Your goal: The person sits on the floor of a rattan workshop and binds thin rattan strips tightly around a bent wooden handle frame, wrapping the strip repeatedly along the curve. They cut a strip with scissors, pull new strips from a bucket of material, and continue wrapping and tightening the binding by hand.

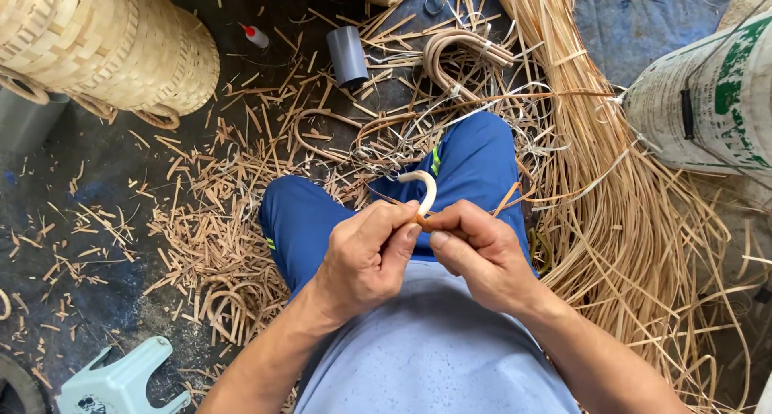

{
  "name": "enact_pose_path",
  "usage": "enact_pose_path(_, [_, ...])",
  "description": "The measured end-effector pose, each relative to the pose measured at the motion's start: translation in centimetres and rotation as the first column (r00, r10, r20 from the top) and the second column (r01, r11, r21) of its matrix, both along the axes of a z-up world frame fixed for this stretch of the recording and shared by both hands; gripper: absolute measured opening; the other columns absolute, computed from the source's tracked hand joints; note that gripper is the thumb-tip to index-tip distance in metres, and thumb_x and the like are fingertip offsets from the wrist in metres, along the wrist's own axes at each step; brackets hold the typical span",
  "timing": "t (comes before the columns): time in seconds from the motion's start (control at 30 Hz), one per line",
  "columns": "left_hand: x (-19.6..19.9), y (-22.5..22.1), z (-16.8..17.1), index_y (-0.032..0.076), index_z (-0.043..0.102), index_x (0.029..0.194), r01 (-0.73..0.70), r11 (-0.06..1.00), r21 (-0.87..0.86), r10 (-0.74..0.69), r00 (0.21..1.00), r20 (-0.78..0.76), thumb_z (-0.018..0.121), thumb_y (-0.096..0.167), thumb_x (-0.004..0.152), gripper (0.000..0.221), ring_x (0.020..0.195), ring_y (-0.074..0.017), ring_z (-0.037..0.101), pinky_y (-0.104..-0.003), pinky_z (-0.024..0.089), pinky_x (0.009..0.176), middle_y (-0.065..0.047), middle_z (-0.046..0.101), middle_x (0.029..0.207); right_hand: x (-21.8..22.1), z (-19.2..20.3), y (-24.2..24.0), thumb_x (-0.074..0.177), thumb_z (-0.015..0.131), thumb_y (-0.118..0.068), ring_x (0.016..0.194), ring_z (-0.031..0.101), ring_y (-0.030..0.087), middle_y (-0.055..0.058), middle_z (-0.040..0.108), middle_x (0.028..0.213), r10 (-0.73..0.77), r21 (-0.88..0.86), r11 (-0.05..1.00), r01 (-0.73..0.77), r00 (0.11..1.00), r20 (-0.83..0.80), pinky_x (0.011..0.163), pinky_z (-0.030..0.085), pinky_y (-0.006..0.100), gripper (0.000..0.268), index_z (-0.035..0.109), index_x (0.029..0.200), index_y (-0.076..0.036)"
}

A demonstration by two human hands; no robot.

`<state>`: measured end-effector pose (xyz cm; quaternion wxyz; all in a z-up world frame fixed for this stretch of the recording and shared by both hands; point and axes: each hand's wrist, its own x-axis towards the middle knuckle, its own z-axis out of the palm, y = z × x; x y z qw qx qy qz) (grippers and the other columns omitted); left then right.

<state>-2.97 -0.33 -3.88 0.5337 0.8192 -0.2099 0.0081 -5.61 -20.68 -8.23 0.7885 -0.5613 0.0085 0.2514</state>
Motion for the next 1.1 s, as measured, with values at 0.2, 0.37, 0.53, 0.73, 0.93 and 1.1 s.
enact_pose_path(0.2, [0.0, 0.6, -1.1, -0.003, 0.062, 0.116, -0.102, 0.966, -0.236, 0.014, 0.937, -0.349, 0.062, 0.006, 0.104, 0.015, 0.082, -0.0087, 0.066, -0.024, 0.055, 0.071, -0.006, 0.071, 0.096, 1.4, 2.3, 1.2, 0.103, 0.057, -0.006, 0.067, 0.048, 0.004, -0.003, 0.057, 0.080, -0.034, -0.101, 0.994, 0.047, 0.991, 0.131, 0.057, 0.040, 0.022, 0.014, 0.063, 0.114, 0.000])
enact_pose_path(0.37, [0.5, 1.8, -1.8, -0.002, 0.061, 0.115, -0.110, 0.916, -0.386, -0.163, 0.777, -0.608, 0.060, 0.010, 0.106, 0.015, 0.078, -0.0029, 0.055, -0.019, 0.047, 0.067, -0.002, 0.064, 0.092, 4.3, 6.1, 0.2, 0.096, 0.069, -0.008, 0.056, 0.056, 0.013, 0.004, 0.059, 0.064, 0.212, -0.540, 0.838, 0.074, 0.868, 0.448, 0.050, 0.043, 0.030, 0.006, 0.070, 0.100, -0.004])
enact_pose_path(0.53, [2.5, 2.7, -0.3, -0.001, 0.061, 0.111, -0.119, 0.864, -0.490, -0.301, 0.657, -0.691, 0.059, 0.010, 0.107, 0.012, 0.065, -0.0031, 0.047, -0.020, 0.038, 0.054, -0.003, 0.060, 0.082, 9.1, 7.8, 0.1, 0.092, 0.074, -0.010, 0.066, 0.065, 0.026, 0.010, 0.064, 0.075, 0.405, -0.581, 0.783, 0.223, 0.526, 0.748, 0.057, 0.049, 0.038, 0.009, 0.068, 0.094, -0.003])
enact_pose_path(0.73, [0.6, 2.4, -1.7, 0.002, 0.060, 0.108, -0.234, 0.841, -0.488, -0.222, 0.673, -0.706, 0.058, 0.011, 0.108, 0.009, 0.063, -0.0049, 0.048, -0.022, 0.038, 0.053, -0.003, 0.060, 0.080, 11.2, 2.4, 1.1, 0.096, 0.071, -0.013, 0.073, 0.066, 0.023, 0.010, 0.068, 0.081, 0.411, -0.561, 0.825, 0.076, 0.601, 0.685, 0.063, 0.053, 0.035, 0.011, 0.069, 0.099, -0.002])
enact_pose_path(0.93, [-0.7, 1.4, -0.7, 0.000, 0.062, 0.119, -0.205, 0.978, -0.038, 0.188, 0.946, -0.263, 0.057, 0.008, 0.105, 0.017, 0.080, -0.0168, 0.064, -0.030, 0.053, 0.069, -0.009, 0.067, 0.093, 9.8, -5.3, 2.3, 0.102, 0.065, -0.018, 0.073, 0.057, 0.010, 0.001, 0.065, 0.079, 0.391, -0.358, 0.894, -0.271, 0.861, 0.326, 0.062, 0.049, 0.027, 0.018, 0.070, 0.099, -0.001])
enact_pose_path(1.1, [-0.8, 1.7, -1.0, -0.001, 0.063, 0.121, -0.239, 0.968, 0.073, 0.245, 0.966, -0.088, 0.058, 0.004, 0.104, 0.018, 0.084, -0.0267, 0.069, -0.034, 0.056, 0.073, -0.016, 0.068, 0.099, 7.2, -5.9, 2.3, 0.101, 0.063, -0.025, 0.064, 0.053, 0.008, 0.000, 0.062, 0.071, 0.440, -0.136, 0.886, -0.444, 0.896, -0.057, 0.054, 0.044, 0.025, 0.024, 0.072, 0.094, -0.004])
